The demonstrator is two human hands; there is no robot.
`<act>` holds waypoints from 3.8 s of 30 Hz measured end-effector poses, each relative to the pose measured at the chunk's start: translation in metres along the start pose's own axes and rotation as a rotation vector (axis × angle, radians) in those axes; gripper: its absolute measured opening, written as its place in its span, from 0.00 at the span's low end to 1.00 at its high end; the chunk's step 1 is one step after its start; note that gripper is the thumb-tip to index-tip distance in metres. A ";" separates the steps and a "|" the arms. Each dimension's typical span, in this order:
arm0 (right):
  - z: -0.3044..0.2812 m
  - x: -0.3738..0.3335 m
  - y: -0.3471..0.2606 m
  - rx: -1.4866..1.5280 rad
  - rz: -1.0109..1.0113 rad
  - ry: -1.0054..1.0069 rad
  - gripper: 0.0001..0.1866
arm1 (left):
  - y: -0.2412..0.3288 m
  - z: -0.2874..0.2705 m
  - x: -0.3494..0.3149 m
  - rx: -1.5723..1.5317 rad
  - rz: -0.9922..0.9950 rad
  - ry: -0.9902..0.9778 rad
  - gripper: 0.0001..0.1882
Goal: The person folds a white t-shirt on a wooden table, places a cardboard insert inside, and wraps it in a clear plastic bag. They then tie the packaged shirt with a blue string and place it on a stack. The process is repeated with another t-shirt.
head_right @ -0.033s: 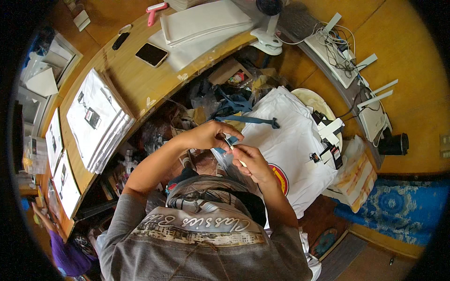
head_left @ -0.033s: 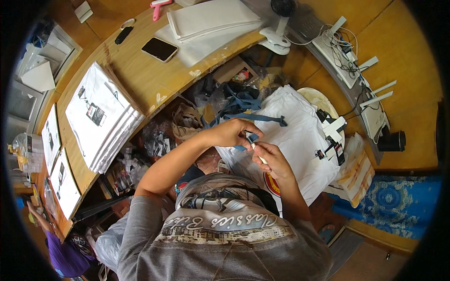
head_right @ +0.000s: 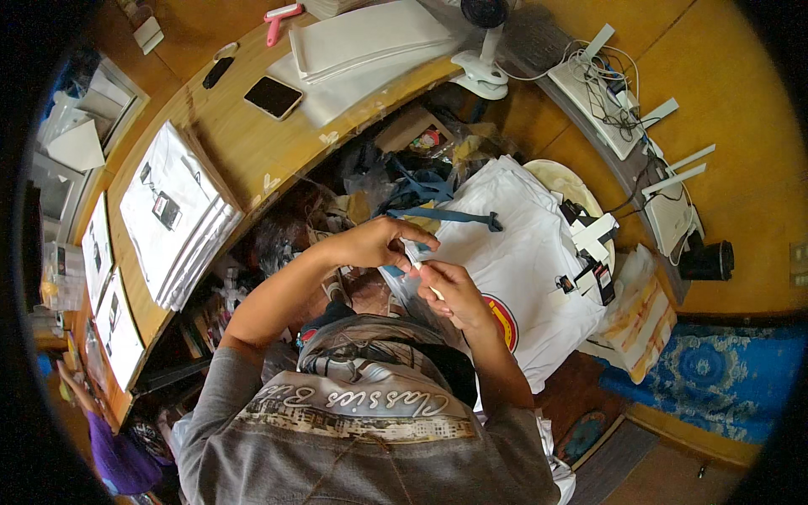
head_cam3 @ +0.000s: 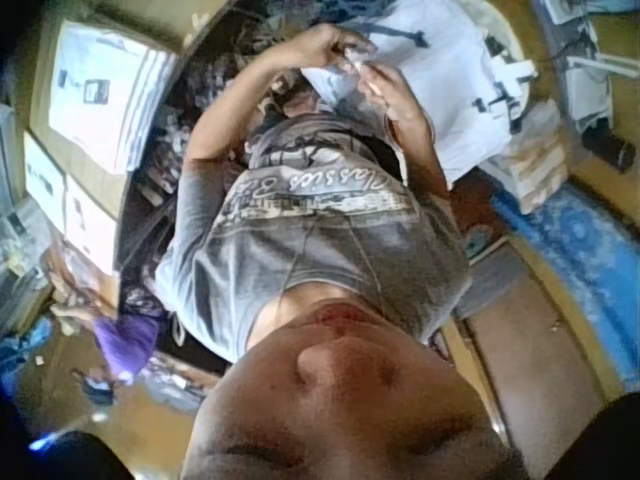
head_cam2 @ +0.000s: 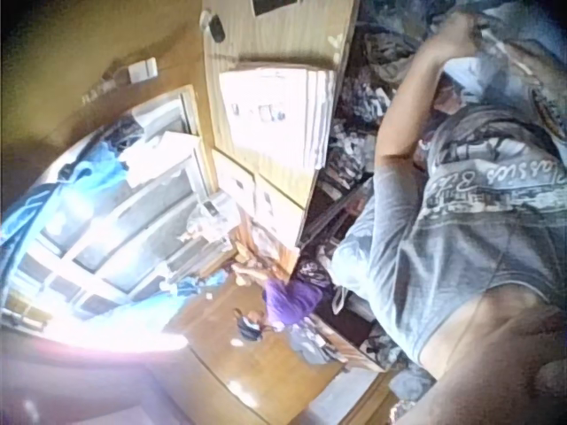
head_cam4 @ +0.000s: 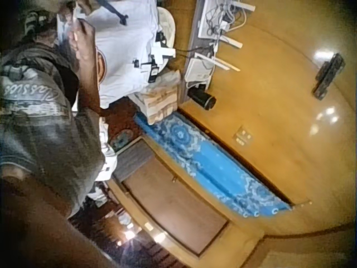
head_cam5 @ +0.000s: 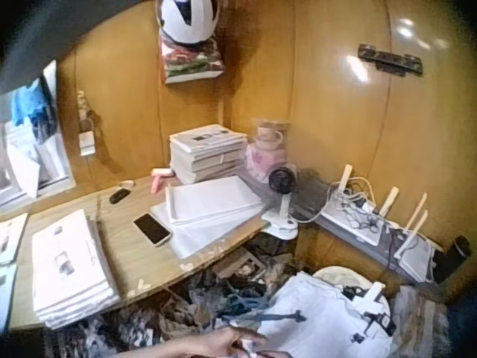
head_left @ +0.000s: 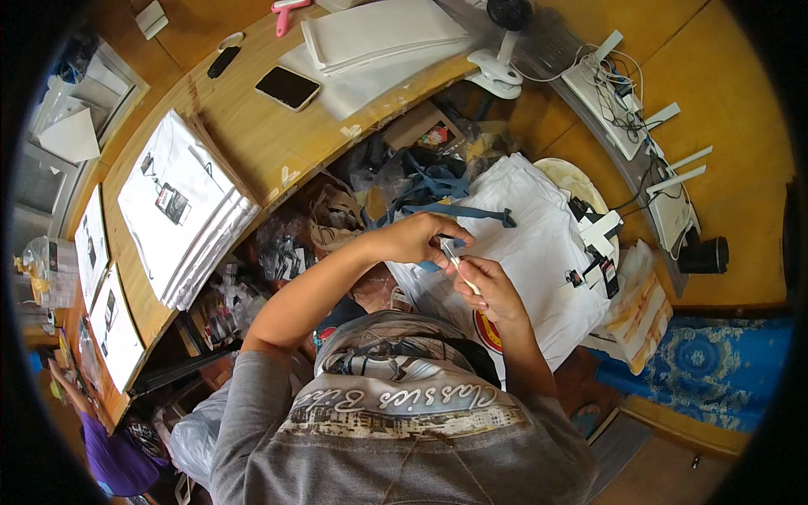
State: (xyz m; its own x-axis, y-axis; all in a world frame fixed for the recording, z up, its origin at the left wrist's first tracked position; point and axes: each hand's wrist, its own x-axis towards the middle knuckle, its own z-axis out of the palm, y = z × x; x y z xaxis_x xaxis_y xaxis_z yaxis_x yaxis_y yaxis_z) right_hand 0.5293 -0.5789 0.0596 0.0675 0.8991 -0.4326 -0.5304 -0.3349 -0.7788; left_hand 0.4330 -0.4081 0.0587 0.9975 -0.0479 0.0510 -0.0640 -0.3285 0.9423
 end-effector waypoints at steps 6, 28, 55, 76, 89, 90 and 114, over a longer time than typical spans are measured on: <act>-0.059 0.025 0.016 -0.211 -0.079 0.396 0.13 | -0.056 0.017 0.008 0.158 -0.063 -0.066 0.30; 0.265 0.201 -0.066 -0.459 0.295 -0.994 0.15 | 0.093 -0.155 -0.352 0.516 -0.288 1.389 0.09; 0.387 0.608 -0.053 -1.125 -0.058 -0.405 0.10 | -0.158 -0.323 -0.572 0.046 -0.930 1.791 0.14; 0.300 0.454 -0.059 -1.404 0.500 -0.907 0.07 | 0.038 -0.208 -0.525 -0.179 -1.016 0.508 0.09; 0.245 0.455 -0.091 -0.918 0.171 -0.374 0.18 | -0.065 -0.170 -0.534 -0.949 0.380 1.631 0.33; 0.257 0.449 -0.083 -0.860 0.185 -0.365 0.19 | -0.067 -0.169 -0.536 -0.962 0.438 1.635 0.33; 0.268 0.378 -0.064 -1.146 0.114 -0.428 0.22 | 0.010 -0.176 -0.496 -0.074 -0.161 1.977 0.26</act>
State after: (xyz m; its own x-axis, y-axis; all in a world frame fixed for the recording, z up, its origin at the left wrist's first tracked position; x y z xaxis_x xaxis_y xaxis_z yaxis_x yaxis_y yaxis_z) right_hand 0.3622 -0.1418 0.0680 -0.3278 0.7963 -0.5083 0.5484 -0.2778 -0.7887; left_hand -0.0574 -0.2220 0.1012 -0.3657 0.9167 0.1607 -0.0373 -0.1870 0.9817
